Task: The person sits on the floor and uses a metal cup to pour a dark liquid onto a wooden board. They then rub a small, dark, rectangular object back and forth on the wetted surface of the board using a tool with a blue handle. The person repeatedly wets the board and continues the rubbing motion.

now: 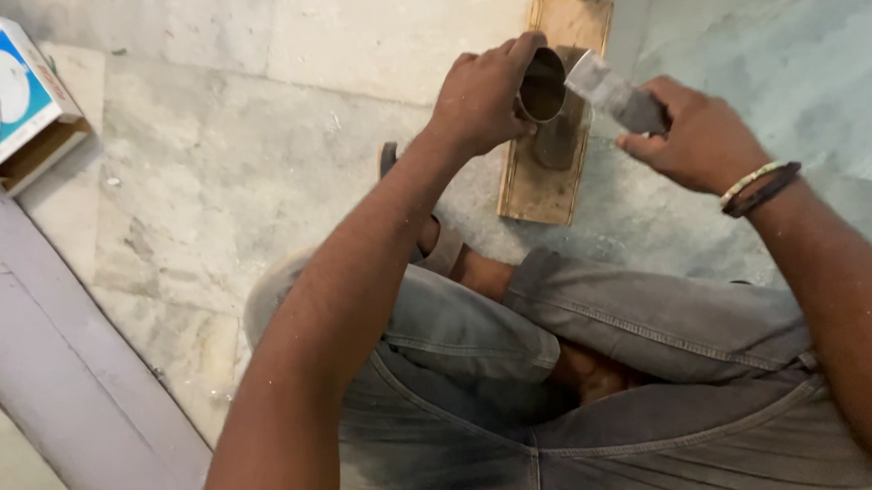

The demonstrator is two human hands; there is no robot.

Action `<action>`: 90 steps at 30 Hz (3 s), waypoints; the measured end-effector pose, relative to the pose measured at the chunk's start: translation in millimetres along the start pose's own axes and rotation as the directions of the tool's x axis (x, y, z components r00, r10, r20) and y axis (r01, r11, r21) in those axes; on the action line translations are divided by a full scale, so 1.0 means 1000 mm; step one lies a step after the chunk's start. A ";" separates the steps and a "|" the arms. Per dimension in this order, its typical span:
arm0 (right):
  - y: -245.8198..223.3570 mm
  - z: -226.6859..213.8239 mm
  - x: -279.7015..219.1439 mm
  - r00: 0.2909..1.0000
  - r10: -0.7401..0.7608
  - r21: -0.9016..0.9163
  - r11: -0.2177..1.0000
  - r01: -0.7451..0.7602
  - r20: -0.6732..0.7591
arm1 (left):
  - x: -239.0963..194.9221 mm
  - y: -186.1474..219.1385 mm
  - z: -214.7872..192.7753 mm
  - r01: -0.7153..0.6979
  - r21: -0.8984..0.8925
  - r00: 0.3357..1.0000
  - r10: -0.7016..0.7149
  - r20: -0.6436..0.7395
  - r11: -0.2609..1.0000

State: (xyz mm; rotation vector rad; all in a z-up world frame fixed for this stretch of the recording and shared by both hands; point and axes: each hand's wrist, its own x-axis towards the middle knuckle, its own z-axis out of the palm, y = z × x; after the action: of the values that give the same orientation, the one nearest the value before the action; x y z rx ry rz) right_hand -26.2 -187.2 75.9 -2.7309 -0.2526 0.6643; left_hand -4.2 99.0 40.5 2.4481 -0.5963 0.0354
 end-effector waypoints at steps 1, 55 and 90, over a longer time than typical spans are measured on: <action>0.007 0.001 0.000 0.998 -0.047 -0.010 0.999 0.047 -0.048 | 0.000 0.000 0.003 -0.011 0.010 1.000 0.011 -0.007 1.000; -0.071 -0.054 -0.089 0.739 -0.672 0.994 -0.103 -0.019 -0.055 | -0.019 0.162 -0.120 -0.200 -0.828 0.980 0.112 -0.166 0.524; -0.077 -0.052 -0.091 0.863 -0.500 0.996 -0.075 0.046 -0.077 | -0.024 0.186 -0.139 -0.256 0.198 0.734 0.324 -0.597 0.946</action>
State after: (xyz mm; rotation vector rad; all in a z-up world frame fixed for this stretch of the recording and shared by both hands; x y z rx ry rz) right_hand -89.1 -151.1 184.2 -0.9902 -0.2515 0.7196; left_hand -88.9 55.9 253.7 2.2092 -0.6665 0.9957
